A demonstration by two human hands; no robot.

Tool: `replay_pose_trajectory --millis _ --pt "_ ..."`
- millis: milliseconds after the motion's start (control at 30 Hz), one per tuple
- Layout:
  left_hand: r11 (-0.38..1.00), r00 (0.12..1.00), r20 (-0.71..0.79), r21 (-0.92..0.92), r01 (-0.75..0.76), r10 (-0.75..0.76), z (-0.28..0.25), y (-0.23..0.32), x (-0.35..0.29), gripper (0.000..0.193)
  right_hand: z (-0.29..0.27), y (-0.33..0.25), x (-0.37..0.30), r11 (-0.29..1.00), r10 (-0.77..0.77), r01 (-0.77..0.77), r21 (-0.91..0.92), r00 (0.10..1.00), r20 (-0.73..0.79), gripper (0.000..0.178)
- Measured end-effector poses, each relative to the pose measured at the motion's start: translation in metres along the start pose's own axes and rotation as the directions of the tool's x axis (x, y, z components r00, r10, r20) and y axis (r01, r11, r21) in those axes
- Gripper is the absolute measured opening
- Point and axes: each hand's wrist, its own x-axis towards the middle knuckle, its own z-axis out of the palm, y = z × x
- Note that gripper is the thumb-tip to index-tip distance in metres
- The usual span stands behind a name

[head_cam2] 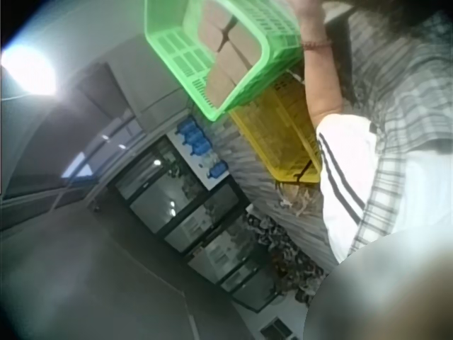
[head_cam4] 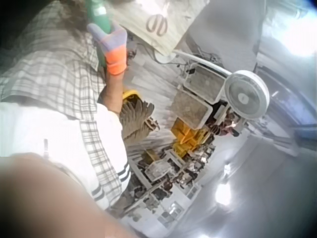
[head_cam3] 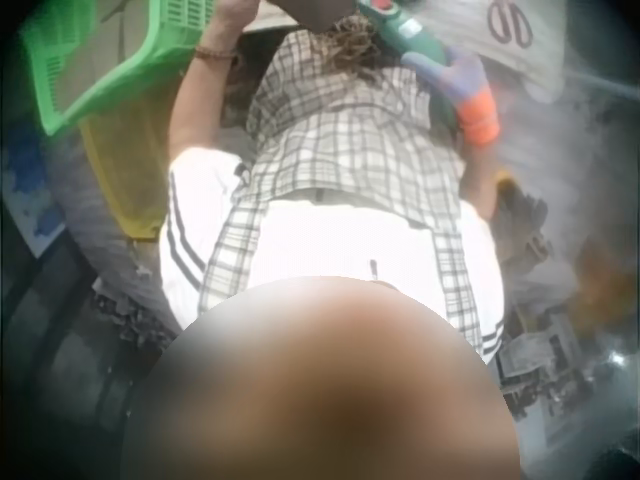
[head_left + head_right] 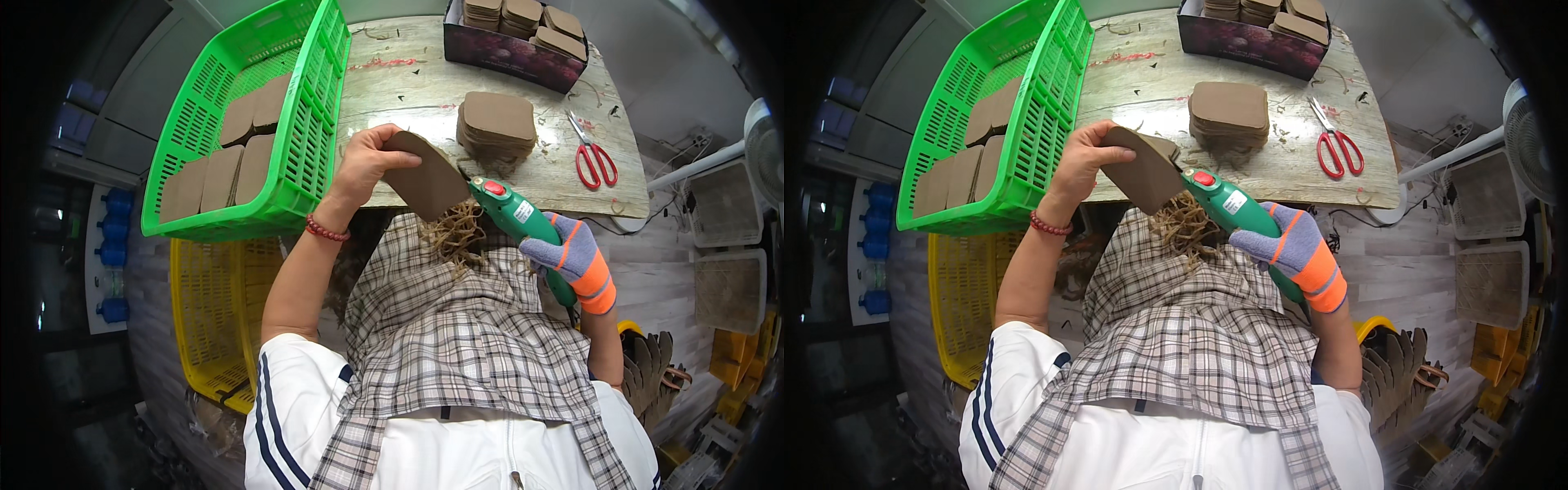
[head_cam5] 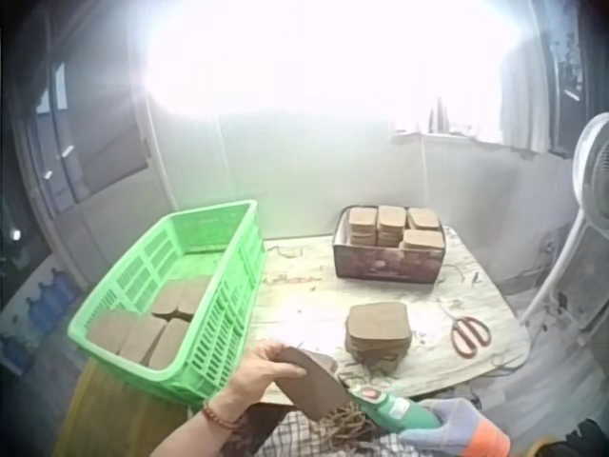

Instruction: The person uses a handheld rotary tool to smooth the edges of small brown cardboard pieces. They pick up each piece from a green basket, run the tool along the edges, and place the finished pieces on the table.

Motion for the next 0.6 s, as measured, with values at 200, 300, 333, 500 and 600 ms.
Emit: replay_pose_trajectory --millis 200,300,333,500,600 --pt "0.989 0.975 0.172 0.061 0.135 -0.144 0.018 0.006 -0.004 0.020 0.006 -0.002 0.003 1.000 -0.015 0.015 -0.004 1.000 0.017 0.034" --pt "0.972 0.952 0.226 0.160 0.170 -0.204 0.024 0.008 -0.002 0.020 0.006 -0.002 0.004 0.999 -0.019 0.019 -0.027 1.000 0.014 0.034" --pt "0.961 0.936 0.254 0.192 0.197 -0.243 0.025 0.008 0.000 0.021 0.006 -0.002 0.005 0.999 -0.020 0.020 -0.037 1.000 0.015 0.034" --pt "0.935 0.902 0.331 0.310 0.173 -0.277 0.036 0.001 0.002 0.030 0.014 -0.001 0.011 0.999 -0.038 0.037 0.021 0.999 0.021 0.035" --pt "0.955 0.968 0.189 0.276 0.107 -0.163 0.020 -0.031 0.005 0.032 0.016 0.003 0.013 0.997 -0.071 0.072 0.028 0.997 -0.018 0.036"
